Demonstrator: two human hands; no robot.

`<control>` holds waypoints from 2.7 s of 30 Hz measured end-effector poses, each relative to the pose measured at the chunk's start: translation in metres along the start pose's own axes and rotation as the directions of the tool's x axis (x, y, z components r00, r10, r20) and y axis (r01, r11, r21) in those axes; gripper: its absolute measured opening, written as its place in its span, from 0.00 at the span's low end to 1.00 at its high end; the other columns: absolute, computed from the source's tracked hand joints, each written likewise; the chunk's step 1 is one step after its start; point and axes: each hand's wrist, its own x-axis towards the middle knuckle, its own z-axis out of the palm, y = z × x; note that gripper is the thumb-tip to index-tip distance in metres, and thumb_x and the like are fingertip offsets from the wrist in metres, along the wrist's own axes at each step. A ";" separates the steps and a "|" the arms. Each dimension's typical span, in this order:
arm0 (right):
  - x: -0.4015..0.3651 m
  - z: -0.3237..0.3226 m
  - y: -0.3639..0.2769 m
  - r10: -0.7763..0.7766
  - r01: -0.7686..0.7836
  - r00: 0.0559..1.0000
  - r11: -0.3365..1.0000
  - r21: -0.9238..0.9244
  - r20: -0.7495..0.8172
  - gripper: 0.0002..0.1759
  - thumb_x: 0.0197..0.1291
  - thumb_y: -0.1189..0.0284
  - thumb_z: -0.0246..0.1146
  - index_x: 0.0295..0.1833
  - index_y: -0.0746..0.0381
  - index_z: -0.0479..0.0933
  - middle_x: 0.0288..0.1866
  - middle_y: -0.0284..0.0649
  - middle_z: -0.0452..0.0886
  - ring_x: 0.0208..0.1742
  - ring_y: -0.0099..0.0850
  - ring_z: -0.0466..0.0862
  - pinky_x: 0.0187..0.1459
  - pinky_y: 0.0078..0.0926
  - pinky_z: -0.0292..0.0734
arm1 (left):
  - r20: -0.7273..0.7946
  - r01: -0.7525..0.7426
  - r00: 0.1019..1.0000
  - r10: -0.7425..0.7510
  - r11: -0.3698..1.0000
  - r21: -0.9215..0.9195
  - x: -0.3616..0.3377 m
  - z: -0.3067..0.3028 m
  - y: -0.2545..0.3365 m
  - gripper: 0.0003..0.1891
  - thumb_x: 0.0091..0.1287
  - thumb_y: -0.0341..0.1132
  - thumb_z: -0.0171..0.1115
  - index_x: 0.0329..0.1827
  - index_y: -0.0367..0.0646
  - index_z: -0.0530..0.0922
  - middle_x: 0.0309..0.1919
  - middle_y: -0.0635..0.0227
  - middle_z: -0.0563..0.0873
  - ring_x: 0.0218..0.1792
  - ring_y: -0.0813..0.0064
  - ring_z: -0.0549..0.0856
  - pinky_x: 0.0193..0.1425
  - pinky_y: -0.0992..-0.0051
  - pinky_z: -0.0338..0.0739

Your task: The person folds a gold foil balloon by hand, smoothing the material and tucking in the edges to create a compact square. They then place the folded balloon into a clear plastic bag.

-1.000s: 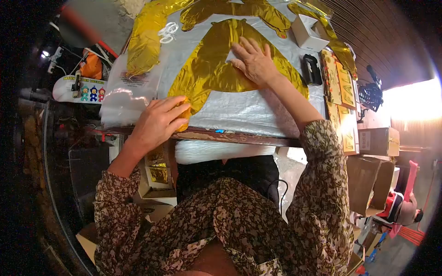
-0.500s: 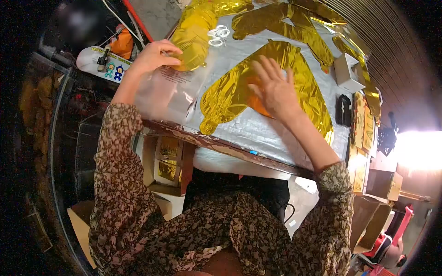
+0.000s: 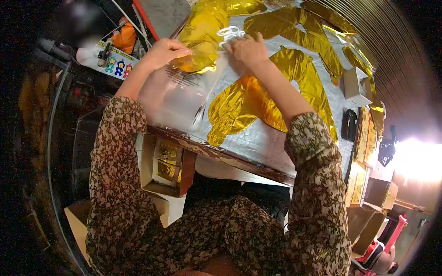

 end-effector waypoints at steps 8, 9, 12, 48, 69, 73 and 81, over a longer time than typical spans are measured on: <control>0.007 -0.043 -0.012 0.106 -0.112 0.990 0.992 -0.063 -0.089 0.20 0.66 0.58 0.67 0.55 0.60 0.86 0.50 0.48 0.90 0.50 0.45 0.90 0.64 0.49 0.76 | 0.052 0.063 0.996 -0.069 0.993 0.104 0.024 -0.042 0.027 0.18 0.70 0.47 0.73 0.49 0.40 0.92 0.35 0.73 0.92 0.38 0.84 0.83 0.46 0.77 0.78; 0.010 -0.045 -0.017 0.003 0.069 0.961 0.965 0.252 -0.278 0.20 0.63 0.62 0.69 0.57 0.61 0.85 0.48 0.49 0.90 0.48 0.46 0.90 0.59 0.45 0.79 | 0.071 0.031 0.997 -0.042 0.986 0.162 0.025 -0.047 0.031 0.18 0.70 0.48 0.73 0.49 0.41 0.92 0.35 0.73 0.92 0.38 0.84 0.83 0.46 0.76 0.78; 0.017 -0.056 -0.033 -0.087 0.286 0.916 0.825 0.487 -0.391 0.23 0.62 0.67 0.70 0.60 0.65 0.84 0.47 0.51 0.91 0.44 0.47 0.90 0.52 0.38 0.83 | 0.068 -0.014 0.998 0.002 0.986 0.166 0.025 -0.049 0.041 0.17 0.70 0.48 0.73 0.47 0.43 0.93 0.34 0.73 0.92 0.37 0.84 0.83 0.46 0.75 0.78; -0.148 -0.050 -0.139 -0.316 0.544 0.811 0.716 0.437 -0.492 0.19 0.55 0.83 0.66 0.55 0.66 0.85 0.51 0.48 0.90 0.44 0.41 0.91 0.48 0.35 0.89 | 0.050 0.286 0.953 -0.300 0.828 -0.482 -0.154 -0.071 -0.007 0.28 0.72 0.36 0.69 0.72 0.36 0.73 0.43 0.72 0.88 0.41 0.87 0.84 0.45 0.85 0.76; -0.126 0.000 -0.100 -0.188 0.326 0.925 0.840 0.434 -0.331 0.30 0.68 0.79 0.62 0.76 0.56 0.72 0.78 0.47 0.72 0.81 0.53 0.67 0.79 0.58 0.59 | -0.121 0.292 0.938 -0.324 0.929 -0.225 -0.081 -0.053 -0.020 0.35 0.64 0.29 0.69 0.73 0.26 0.67 0.38 0.64 0.85 0.33 0.80 0.86 0.35 0.82 0.77; -0.120 0.008 -0.098 -0.076 0.211 0.925 0.918 0.336 -0.373 0.33 0.72 0.67 0.64 0.79 0.62 0.66 0.79 0.59 0.67 0.80 0.58 0.65 0.79 0.56 0.58 | -0.258 0.324 0.923 -0.285 0.938 0.123 -0.070 -0.043 -0.030 0.36 0.60 0.41 0.74 0.69 0.34 0.74 0.54 0.52 0.85 0.46 0.64 0.89 0.52 0.68 0.81; -0.079 0.035 -0.072 0.068 0.037 0.946 0.949 0.313 -0.316 0.43 0.76 0.50 0.59 0.81 0.69 0.58 0.78 0.66 0.65 0.79 0.60 0.65 0.78 0.59 0.56 | -0.344 0.089 0.935 0.086 0.882 0.463 -0.055 -0.034 -0.033 0.45 0.64 0.64 0.69 0.82 0.54 0.67 0.77 0.44 0.70 0.79 0.44 0.66 0.81 0.54 0.64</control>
